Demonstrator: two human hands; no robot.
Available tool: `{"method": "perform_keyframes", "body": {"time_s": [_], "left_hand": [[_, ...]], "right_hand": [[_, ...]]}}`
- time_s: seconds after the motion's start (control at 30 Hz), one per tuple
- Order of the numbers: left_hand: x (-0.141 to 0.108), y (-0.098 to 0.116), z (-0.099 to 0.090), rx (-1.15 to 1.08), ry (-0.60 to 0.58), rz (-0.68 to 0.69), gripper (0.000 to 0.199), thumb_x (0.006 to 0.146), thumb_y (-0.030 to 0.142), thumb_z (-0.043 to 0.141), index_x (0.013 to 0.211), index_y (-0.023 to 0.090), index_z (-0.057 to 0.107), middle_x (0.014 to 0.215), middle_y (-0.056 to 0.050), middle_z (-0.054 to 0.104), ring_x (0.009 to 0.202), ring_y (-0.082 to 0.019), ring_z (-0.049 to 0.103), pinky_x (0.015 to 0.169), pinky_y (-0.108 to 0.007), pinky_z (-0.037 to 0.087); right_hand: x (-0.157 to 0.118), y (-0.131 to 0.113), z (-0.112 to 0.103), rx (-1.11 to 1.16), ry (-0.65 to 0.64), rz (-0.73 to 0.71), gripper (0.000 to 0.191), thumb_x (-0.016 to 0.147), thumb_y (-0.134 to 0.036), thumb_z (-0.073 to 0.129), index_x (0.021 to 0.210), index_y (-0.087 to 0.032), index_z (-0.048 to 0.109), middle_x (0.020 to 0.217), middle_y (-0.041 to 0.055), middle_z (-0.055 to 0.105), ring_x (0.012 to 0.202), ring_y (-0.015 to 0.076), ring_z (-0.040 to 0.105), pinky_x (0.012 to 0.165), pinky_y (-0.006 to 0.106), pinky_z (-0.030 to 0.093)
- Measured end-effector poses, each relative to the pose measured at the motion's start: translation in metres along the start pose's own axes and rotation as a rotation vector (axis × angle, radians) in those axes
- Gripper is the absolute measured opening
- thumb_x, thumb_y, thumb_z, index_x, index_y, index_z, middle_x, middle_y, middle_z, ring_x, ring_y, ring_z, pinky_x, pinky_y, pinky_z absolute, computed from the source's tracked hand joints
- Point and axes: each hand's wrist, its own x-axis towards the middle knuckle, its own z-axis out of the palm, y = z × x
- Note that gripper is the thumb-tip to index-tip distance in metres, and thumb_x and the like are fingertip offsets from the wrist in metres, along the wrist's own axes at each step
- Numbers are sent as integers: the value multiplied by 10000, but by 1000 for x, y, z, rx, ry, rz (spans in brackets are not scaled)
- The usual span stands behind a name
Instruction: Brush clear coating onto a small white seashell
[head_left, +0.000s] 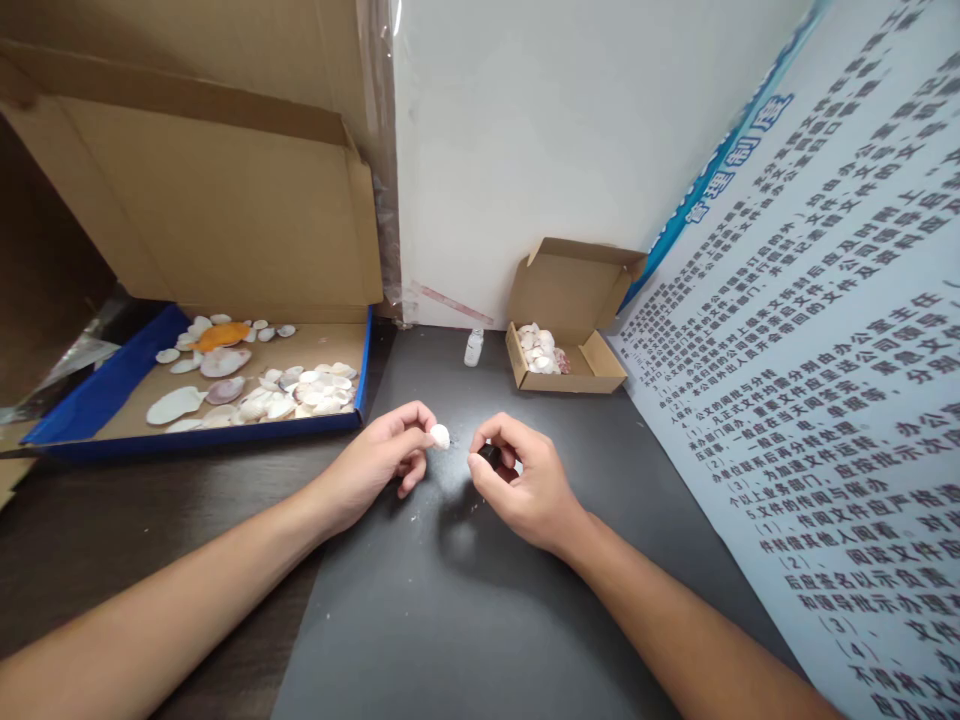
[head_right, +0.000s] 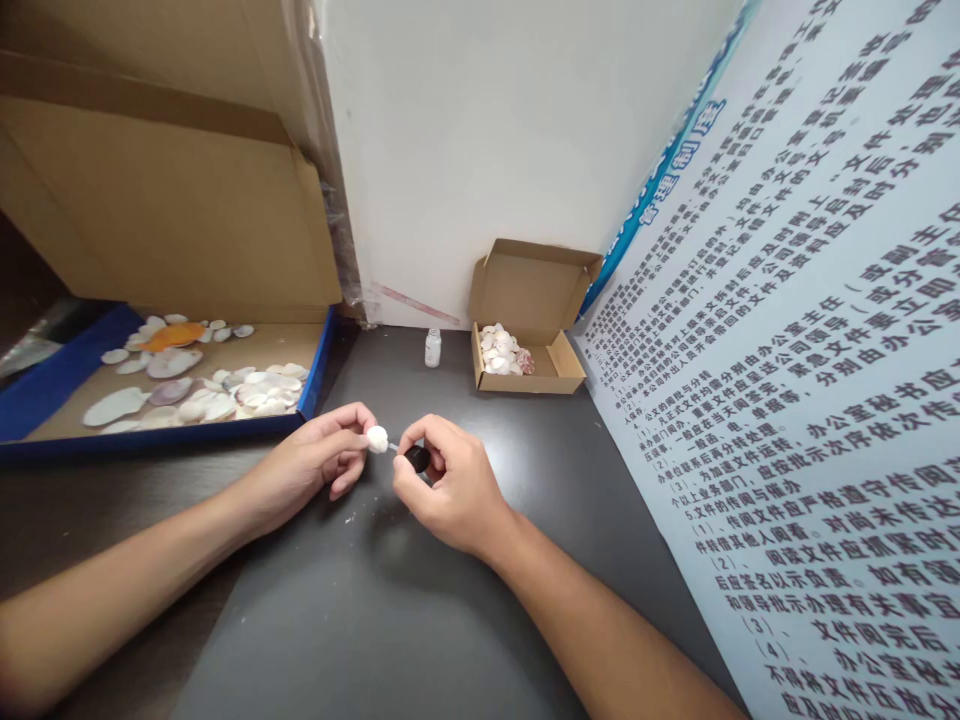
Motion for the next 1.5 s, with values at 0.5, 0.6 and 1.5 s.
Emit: {"method": "perform_keyframes", "body": {"time_s": [0.5, 0.6, 1.5], "left_hand": [[0, -1, -2, 1, -11, -1, 185, 777, 321, 618, 777, 199, 479, 480, 92, 405, 385, -56, 377, 380, -152, 304], [0, -1, -2, -8, -10, 0, 195, 772, 325, 621, 779, 200, 472, 494, 90, 417, 386, -54, 379, 379, -152, 303], [-1, 1, -1, -5, -12, -17, 142, 765, 285, 586, 783, 203, 471, 469, 82, 409, 415, -75, 354, 420, -175, 322]], "right_hand": [[0, -1, 1, -5, -15, 20, 57, 738, -148, 572, 714, -188, 539, 566, -78, 343, 501, 83, 323, 492, 213, 273], [1, 0, 2, -36, -22, 41, 53, 737, -149, 568, 714, -188, 541, 558, -81, 330, 498, 82, 313, 493, 215, 264], [0, 2, 0, 43, -40, 120, 40, 831, -230, 549, 854, -200, 536, 589, -83, 340, 506, 97, 363, 512, 226, 296]]}}
